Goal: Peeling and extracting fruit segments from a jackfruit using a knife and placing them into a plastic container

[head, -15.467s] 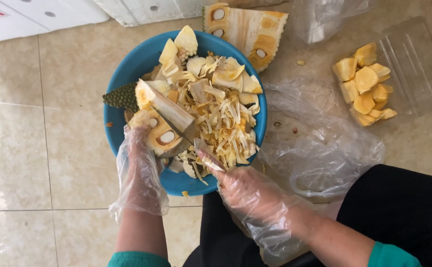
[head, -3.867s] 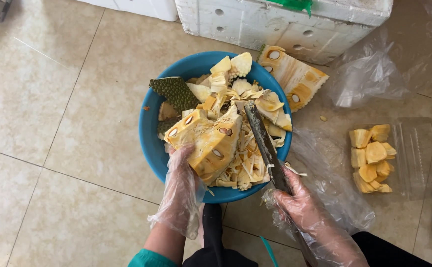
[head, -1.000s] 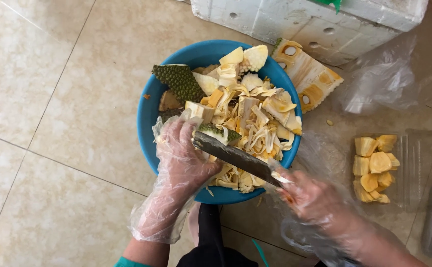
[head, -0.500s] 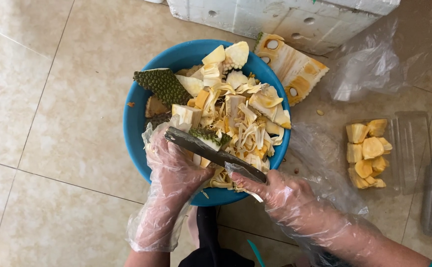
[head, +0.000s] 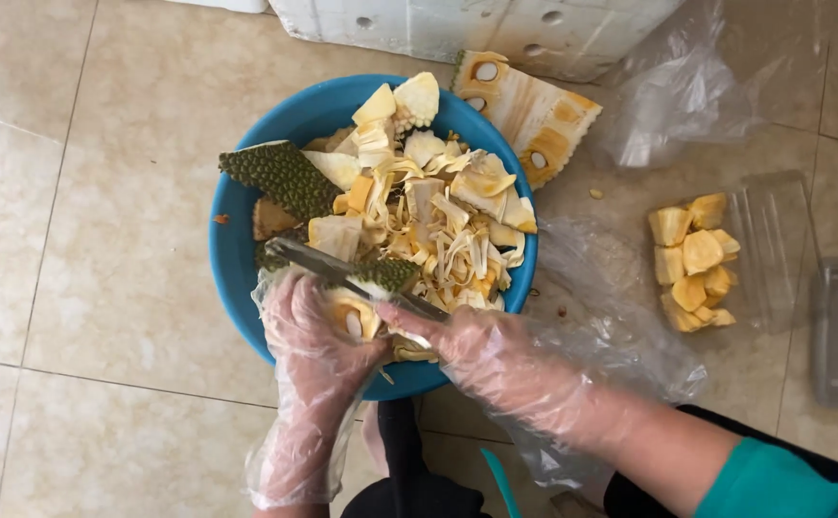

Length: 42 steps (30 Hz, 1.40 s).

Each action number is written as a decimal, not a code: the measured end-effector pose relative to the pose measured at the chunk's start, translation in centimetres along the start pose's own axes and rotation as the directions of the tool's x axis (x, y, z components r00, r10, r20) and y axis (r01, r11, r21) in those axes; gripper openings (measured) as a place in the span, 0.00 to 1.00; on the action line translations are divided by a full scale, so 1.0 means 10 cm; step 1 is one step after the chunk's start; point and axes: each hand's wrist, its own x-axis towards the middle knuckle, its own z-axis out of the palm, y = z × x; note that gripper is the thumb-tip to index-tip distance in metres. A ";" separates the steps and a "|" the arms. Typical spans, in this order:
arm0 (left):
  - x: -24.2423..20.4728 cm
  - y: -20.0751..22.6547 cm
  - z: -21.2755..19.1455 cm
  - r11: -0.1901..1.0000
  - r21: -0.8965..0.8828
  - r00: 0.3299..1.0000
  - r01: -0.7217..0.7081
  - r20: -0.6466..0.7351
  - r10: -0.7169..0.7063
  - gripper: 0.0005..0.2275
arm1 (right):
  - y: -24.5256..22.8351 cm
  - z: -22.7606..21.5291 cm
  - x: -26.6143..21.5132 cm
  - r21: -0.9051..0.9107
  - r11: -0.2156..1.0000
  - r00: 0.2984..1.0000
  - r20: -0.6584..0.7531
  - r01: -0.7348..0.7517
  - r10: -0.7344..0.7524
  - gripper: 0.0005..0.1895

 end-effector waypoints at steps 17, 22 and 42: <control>0.01 -0.32 0.32 0.977 0.074 0.935 -0.200 -0.284 0.213 0.46 | 0.27 0.12 -0.35 0.475 0.874 0.988 -0.052 -0.106 0.149 0.39; 0.00 -0.20 0.25 0.994 0.052 0.973 -0.092 -0.208 0.101 0.42 | 0.30 -0.05 0.37 0.692 0.633 0.938 0.264 -0.346 0.225 0.35; -0.19 0.35 -0.23 0.012 -0.875 0.714 0.484 0.387 -0.584 0.50 | 0.37 0.00 -0.13 0.799 0.233 0.774 0.597 -0.554 -0.209 0.51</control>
